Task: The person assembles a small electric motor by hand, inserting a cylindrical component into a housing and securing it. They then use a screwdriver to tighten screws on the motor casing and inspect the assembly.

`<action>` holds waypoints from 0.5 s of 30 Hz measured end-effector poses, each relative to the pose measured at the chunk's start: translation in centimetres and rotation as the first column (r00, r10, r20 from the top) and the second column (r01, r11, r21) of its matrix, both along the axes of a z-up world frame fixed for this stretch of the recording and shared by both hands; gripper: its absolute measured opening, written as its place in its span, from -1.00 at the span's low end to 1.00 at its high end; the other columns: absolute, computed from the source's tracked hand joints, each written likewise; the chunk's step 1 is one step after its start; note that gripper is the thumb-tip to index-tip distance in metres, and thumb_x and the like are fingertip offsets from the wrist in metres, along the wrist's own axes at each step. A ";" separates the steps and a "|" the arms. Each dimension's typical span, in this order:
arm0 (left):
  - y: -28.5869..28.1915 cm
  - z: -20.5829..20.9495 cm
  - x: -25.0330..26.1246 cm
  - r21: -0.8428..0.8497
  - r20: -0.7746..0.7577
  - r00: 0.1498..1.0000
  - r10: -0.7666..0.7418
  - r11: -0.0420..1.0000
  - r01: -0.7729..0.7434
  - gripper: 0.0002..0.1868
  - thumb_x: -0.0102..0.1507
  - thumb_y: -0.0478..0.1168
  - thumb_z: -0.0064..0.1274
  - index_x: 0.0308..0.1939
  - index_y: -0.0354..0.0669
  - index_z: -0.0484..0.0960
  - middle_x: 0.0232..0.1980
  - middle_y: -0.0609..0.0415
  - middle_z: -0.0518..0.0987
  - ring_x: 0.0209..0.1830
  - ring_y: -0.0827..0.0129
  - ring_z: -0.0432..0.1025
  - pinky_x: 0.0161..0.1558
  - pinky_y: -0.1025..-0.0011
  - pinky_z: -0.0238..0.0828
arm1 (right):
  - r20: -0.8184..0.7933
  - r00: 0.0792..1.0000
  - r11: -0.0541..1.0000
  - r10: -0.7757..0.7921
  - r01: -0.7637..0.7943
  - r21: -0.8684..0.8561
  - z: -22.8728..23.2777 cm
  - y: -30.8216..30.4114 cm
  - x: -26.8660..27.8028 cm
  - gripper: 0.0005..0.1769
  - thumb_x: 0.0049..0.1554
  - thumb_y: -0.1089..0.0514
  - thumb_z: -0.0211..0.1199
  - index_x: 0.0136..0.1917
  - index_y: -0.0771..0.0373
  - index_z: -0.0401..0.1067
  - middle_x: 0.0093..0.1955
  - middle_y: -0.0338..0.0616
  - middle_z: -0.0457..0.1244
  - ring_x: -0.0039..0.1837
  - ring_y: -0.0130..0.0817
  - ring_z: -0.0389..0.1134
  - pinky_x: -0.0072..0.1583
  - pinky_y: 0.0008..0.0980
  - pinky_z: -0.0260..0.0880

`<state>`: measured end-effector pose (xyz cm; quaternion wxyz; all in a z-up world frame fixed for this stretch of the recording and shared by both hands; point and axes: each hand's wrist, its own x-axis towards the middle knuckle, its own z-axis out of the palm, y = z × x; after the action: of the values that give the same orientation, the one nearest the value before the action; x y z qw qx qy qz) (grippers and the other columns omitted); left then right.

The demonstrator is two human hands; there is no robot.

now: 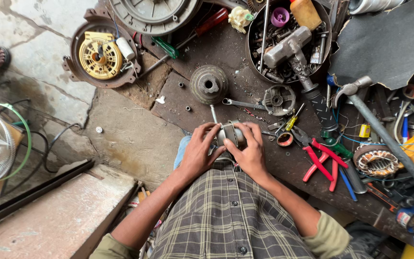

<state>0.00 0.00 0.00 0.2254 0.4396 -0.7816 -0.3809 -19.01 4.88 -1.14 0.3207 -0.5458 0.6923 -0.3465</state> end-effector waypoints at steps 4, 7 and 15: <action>-2.5 0.6 0.8 -0.053 -0.020 0.986 -0.168 0.985 0.166 -0.30 0.24 -0.02 0.27 0.38 -0.19 0.39 0.31 -0.11 0.45 0.23 -0.02 0.38 0.22 0.14 0.38 | 0.017 1.000 0.999 0.012 -0.013 0.042 1.5 1.2 -0.2 -0.34 0.08 0.02 0.44 0.41 0.19 0.39 0.29 0.08 0.18 0.34 -0.04 0.28 0.33 -0.17 0.31; -3.4 0.5 0.7 -0.066 -0.011 0.970 -0.244 0.968 0.242 -0.34 0.25 -0.04 0.27 0.36 -0.19 0.42 0.31 -0.10 0.46 0.22 -0.01 0.38 0.21 0.13 0.39 | -0.120 0.988 0.989 0.094 -0.078 0.127 2.1 1.3 -1.4 -0.27 -0.01 -0.02 0.49 0.40 0.17 0.40 0.25 0.06 0.19 0.25 -0.04 0.26 0.28 -0.13 0.30; -3.1 0.9 0.5 0.044 -0.049 0.990 -0.134 0.990 0.136 -0.24 0.17 0.00 0.33 0.34 -0.22 0.39 0.21 -0.04 0.49 0.17 0.00 0.42 0.18 0.15 0.39 | 0.034 0.976 0.976 0.215 -0.214 -0.038 0.0 0.3 -3.1 -0.19 -0.02 -0.05 0.50 0.43 0.19 0.33 0.48 0.04 0.14 0.50 -0.02 0.19 0.45 -0.09 0.21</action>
<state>0.54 -3.13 0.90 0.2068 0.3817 -0.7951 -0.4236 -22.09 5.13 -1.15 0.3597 -0.6161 0.6172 -0.3319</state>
